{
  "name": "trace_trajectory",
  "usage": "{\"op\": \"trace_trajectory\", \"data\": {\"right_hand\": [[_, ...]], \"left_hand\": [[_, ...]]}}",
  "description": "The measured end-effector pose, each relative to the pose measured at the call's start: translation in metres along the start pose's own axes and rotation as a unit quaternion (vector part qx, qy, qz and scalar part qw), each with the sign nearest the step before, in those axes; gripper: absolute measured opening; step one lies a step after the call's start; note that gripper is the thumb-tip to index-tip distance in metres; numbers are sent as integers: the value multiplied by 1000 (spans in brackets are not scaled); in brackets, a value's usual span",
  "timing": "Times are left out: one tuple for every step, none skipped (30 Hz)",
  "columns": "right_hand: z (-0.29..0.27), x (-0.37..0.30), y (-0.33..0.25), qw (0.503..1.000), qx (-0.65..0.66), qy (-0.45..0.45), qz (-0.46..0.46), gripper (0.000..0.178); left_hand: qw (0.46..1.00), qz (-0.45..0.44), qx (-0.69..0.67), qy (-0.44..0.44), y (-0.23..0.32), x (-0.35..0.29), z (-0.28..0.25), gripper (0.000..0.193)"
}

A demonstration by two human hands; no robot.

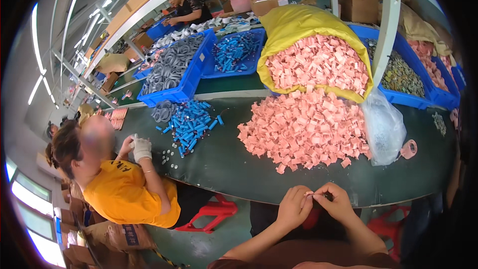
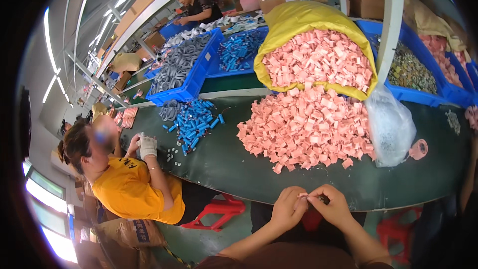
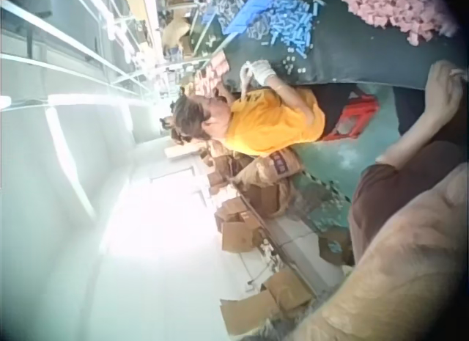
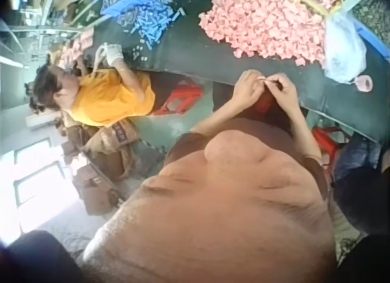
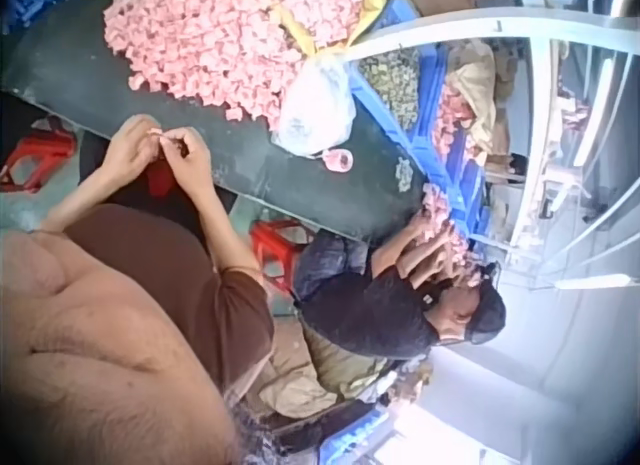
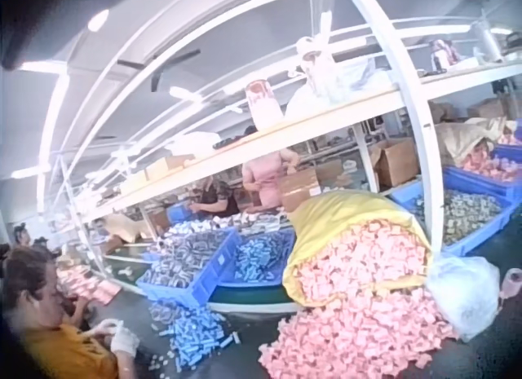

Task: Assembling small pink plastic components with metal rings on a production line.

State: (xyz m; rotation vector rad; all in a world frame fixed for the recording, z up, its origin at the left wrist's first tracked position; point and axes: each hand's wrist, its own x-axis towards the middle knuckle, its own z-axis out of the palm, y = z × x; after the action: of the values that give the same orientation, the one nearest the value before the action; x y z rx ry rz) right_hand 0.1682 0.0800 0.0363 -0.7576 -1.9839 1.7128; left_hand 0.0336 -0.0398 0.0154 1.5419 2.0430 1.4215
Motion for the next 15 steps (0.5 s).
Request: {"op": "trace_trajectory", "data": {"right_hand": [[0,1,4,1000,0,1,0,9],[3,2,11,1000,-2,12,-2,9],[3,5,12,1000,-10,20,-15,8],[4,6,12,999,-1,33,-1,8],[5,8,15,999,-1,34,-4,8],[6,9,13,999,22,40,13,7],[7,13,17,998,38,44,-6,8],[8,14,21,997,55,48,-23,8],[8,15,13,998,31,50,-16,8],[10,15,13,997,60,49,-5,8],[10,16,15,995,88,50,1,8],[10,14,18,995,88,54,12,8],[11,13,20,994,91,50,18,7],[12,12,21,994,93,46,22,7],[12,12,20,994,92,47,27,7]], "left_hand": [[1000,9,-7,16,-5,1,4,17],[999,12,-16,29,-9,0,6,17],[999,1,-38,31,-8,4,6,15],[997,-37,-53,29,-5,7,8,14],[996,-62,-55,5,-4,9,6,14],[997,-49,-58,17,-1,11,4,16],[996,-51,-72,26,-6,11,8,16],[990,-86,-108,17,-5,12,10,17],[991,-86,-105,19,-6,14,8,17],[990,-86,-115,15,-8,15,8,17],[989,-81,-125,12,-11,17,10,17],[987,-92,-131,8,-10,16,11,17],[986,-98,-133,3,-10,14,11,17],[986,-98,-135,4,-11,13,11,17],[986,-97,-137,6,-11,13,10,17]]}}
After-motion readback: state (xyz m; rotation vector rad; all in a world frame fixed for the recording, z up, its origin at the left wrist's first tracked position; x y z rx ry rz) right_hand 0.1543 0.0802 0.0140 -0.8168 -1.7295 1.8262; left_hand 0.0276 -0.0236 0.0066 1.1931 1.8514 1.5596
